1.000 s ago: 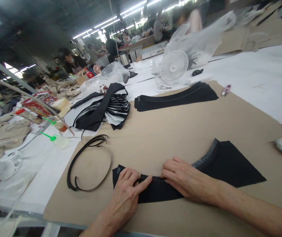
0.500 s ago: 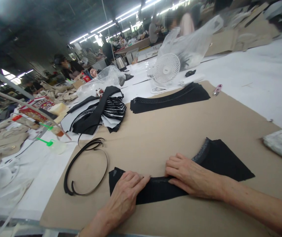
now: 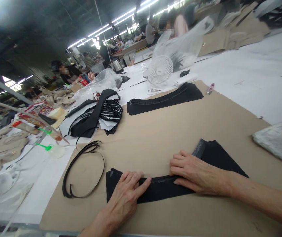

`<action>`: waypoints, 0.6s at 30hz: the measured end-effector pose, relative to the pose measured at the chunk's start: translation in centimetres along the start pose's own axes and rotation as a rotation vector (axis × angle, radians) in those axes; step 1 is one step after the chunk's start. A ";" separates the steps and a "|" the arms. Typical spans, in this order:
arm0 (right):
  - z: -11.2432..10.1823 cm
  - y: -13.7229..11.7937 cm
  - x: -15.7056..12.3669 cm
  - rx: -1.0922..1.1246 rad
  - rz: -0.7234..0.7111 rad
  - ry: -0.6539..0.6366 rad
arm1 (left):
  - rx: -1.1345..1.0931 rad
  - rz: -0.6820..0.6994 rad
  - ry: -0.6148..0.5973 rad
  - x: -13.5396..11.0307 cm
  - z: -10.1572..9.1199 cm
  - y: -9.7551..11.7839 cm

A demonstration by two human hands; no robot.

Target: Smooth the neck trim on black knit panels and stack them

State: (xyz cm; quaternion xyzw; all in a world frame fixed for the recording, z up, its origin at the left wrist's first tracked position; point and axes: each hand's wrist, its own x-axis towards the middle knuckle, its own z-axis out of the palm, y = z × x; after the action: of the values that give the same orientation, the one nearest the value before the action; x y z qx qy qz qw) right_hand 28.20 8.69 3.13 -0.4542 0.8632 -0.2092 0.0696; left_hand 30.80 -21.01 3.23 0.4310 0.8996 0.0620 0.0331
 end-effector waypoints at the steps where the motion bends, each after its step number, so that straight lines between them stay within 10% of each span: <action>1: -0.1 0.1 -0.1 -0.003 -0.007 0.002 | -0.030 0.008 -0.012 0.2 -0.1 0.0; 18: -0.4 0.9 -1.5 -0.049 -0.052 0.052 | 0.099 -0.042 -0.080 1.9 0.3 2.0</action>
State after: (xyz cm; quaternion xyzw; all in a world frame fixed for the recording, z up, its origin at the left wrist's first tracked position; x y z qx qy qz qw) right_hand 28.27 10.51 3.05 -0.4723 0.8576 -0.2014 0.0304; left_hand 31.22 -18.24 3.21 0.4152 0.9084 -0.0004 0.0489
